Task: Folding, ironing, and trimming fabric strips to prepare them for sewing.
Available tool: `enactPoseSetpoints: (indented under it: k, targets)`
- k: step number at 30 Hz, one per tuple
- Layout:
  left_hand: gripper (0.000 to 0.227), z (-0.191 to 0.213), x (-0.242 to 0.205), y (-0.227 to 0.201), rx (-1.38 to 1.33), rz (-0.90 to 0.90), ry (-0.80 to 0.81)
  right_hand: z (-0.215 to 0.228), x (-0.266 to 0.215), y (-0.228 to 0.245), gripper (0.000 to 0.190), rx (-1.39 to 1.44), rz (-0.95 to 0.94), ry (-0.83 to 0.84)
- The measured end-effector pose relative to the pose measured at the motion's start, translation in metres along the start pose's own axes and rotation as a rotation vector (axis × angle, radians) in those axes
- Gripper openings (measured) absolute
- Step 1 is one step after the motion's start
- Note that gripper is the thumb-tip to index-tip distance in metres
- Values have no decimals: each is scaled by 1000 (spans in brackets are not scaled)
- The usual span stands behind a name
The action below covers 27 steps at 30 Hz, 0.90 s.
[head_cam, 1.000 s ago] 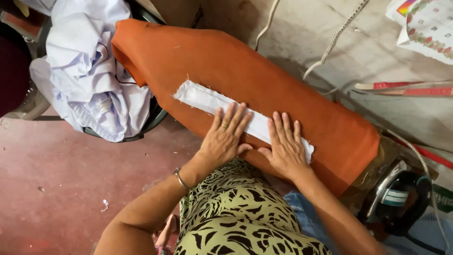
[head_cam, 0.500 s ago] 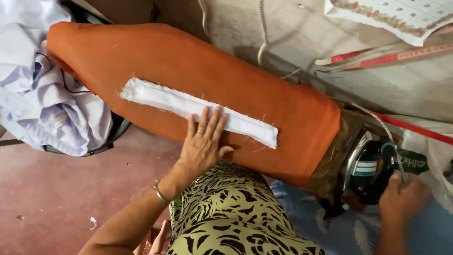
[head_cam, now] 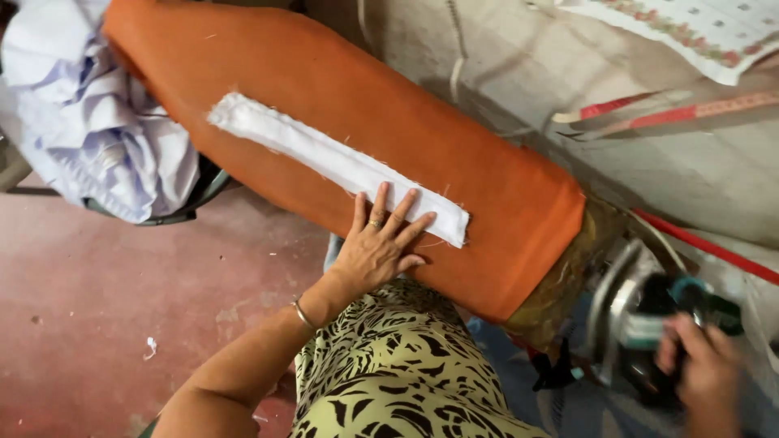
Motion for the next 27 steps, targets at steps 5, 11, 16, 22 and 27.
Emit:
enactPoseSetpoints:
  k: [5, 11, 16, 22, 27]
  targets:
    - [90, -1, -3, 4, -39, 79, -17, -61, -46, 90, 54, -534, -123, 146]
    - [93, -4, -13, 23, -68, 167, -16, -274, -58, 163, 44, -591, 32, 563]
    - [88, -13, -17, 56, -150, 340, -34, -373, -42, 169, 50, -632, 428, 741]
    - [84, -24, -28, 110, -188, 438, -109, -429, -62, 215, 44, -683, 469, 816]
    - [78, -44, -35, 156, -125, 544, -31, -473, -58, 203, 45, -644, 506, 875]
Point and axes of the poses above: each hand's wrist, its own x-axis towards the middle knuckle, its own z-axis out of the back of the hand, y = z × x, the point moved 8 cm from there along x, towards the middle knuckle, and after that the axes turned 11 degrees about x, right-handed, at the moved point
